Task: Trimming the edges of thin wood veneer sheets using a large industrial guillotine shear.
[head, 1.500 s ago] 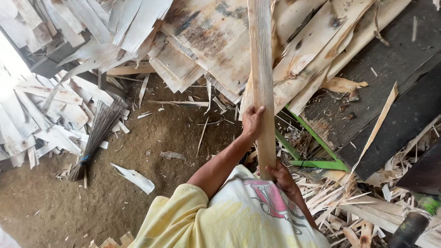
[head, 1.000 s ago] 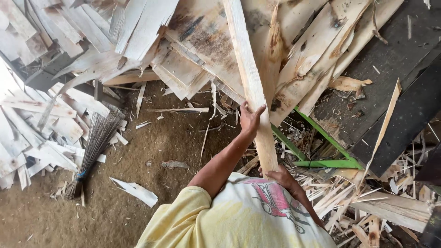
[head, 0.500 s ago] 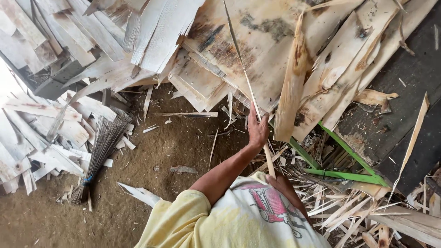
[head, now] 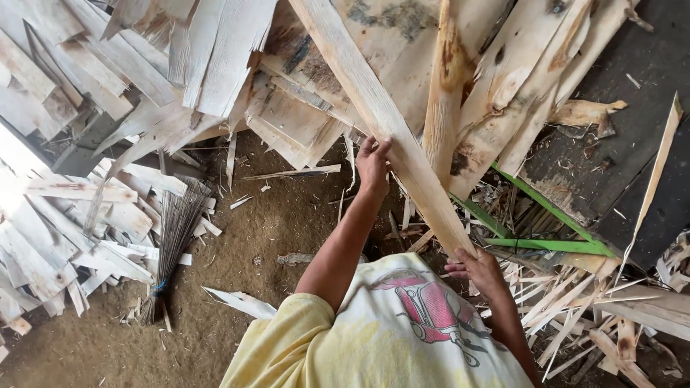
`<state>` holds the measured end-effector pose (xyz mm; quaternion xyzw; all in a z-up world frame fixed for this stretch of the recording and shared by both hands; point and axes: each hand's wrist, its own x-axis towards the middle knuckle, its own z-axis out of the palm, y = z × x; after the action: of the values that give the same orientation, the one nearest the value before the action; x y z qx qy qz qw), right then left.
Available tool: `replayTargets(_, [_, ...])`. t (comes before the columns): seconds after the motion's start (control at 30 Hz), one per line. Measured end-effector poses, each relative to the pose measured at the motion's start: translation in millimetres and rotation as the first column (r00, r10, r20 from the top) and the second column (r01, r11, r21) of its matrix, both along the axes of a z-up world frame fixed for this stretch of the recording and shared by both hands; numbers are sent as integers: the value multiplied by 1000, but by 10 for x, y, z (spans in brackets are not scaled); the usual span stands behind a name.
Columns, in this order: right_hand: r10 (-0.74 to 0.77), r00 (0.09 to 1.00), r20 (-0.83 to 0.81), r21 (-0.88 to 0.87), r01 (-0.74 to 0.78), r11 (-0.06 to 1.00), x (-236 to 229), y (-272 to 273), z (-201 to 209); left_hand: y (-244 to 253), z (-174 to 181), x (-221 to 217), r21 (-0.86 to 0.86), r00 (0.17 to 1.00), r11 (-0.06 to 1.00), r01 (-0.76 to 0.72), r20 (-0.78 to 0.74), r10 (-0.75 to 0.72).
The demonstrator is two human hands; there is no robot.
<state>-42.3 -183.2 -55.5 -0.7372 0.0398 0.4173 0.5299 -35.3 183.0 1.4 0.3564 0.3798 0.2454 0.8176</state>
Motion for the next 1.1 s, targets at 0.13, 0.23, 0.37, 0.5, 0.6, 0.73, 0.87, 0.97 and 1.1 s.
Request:
replayTargets(0.13, [-37, 999, -25, 44, 38, 998, 3, -183, 322, -61, -288, 106, -9, 999, 999, -36, 35, 36])
replayTargets(0.23, [-41, 999, 27, 99, 38, 994, 33, -297, 519, -133, -146, 17, -25, 992, 999, -29, 121, 32])
replayTargets(0.37, [-94, 990, 104, 239, 67, 969, 191, -415, 541, -117, 268, -141, 26, 983, 1000, 3, 182, -7])
replayTargets(0.5, [-121, 970, 213, 226, 71, 972, 421, -221, 575, -21, 352, -242, 67, 979, 997, -47, 200, 33])
replayTargets(0.6, [-132, 968, 212, 179, 94, 979, 547, 121, 487, 126, 373, -463, 96, 983, 987, -132, 141, 118])
replayTargets(0.73, [-84, 978, 192, 197, 45, 979, 729, 899, 362, 663, 440, -785, 165, 972, 959, -231, 79, 221])
replayTargets(0.87, [108, 968, 225, 146, -143, 979, 430, 2440, 869, 1426, 300, -1374, 141, 834, 824, -549, 162, 527])
replayTargets(0.97, [561, 775, 291, 233, -626, 744, -311, 3792, 1862, 1803, 508, -1818, -218, 635, 670, -709, 215, 742])
replayTargets(1.1, [823, 406, 398, 238, -912, 335, -803, 4471, 2145, 1768, -495, -1864, -116, 726, 717, -688, -102, 680])
